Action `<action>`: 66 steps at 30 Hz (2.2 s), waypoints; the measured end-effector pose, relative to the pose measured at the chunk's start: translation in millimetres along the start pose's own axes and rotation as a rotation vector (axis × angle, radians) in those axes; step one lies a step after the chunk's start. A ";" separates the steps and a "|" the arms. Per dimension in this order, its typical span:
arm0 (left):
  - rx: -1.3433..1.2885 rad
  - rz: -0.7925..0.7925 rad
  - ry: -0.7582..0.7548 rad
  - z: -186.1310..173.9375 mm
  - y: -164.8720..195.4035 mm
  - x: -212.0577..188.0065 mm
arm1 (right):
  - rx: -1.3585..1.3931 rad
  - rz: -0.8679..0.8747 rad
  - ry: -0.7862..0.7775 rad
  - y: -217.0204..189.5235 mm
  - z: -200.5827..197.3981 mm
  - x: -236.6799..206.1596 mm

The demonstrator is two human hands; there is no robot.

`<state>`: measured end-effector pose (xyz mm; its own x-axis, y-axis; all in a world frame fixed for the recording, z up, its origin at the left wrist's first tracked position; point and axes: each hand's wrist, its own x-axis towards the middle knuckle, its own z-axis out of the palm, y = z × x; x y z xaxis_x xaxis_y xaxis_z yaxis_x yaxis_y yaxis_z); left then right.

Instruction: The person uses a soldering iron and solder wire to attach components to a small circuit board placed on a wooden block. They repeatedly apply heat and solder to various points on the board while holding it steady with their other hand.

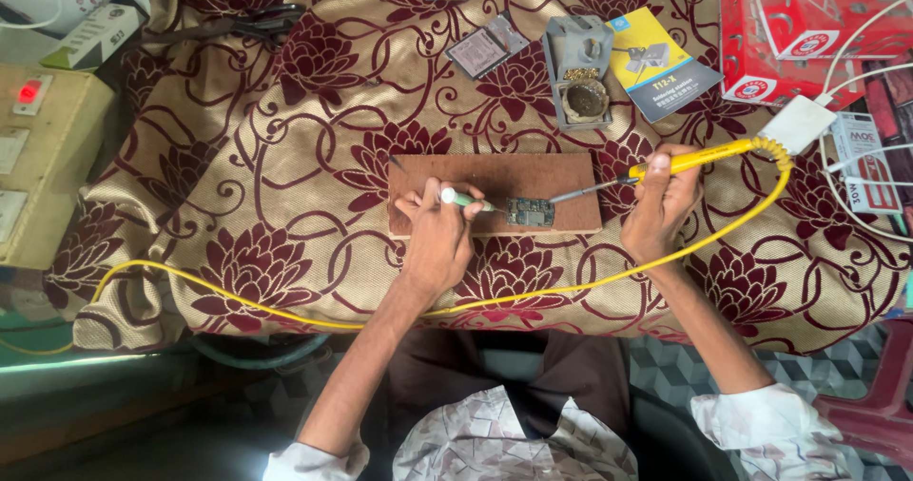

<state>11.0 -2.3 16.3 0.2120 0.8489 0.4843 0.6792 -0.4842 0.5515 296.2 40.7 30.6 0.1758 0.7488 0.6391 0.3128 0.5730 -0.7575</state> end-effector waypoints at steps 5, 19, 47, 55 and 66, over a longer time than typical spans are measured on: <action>0.002 -0.050 -0.017 -1.8 1.2 0.4 | -0.038 -0.010 -0.048 -3.8 -1.6 -4.1; -0.015 -0.014 0.008 -6.3 3.4 1.1 | -0.085 -0.007 -0.050 -19.2 -0.5 -0.5; 0.053 0.045 -0.009 -0.1 -6.2 -6.5 | -0.216 -0.050 -0.086 -32.1 -7.0 -16.6; 0.118 0.016 0.000 4.5 -6.8 -7.9 | 0.150 0.146 0.173 -0.3 1.0 -46.6; 0.177 0.018 0.012 3.9 -12.7 -12.8 | 0.394 0.260 0.312 11.3 -1.0 -74.4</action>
<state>2.4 -6.2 0.4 0.2173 0.8372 0.5019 0.7887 -0.4536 0.4151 287.6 -8.9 -25.3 0.4867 0.7822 0.3889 -0.1393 0.5090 -0.8494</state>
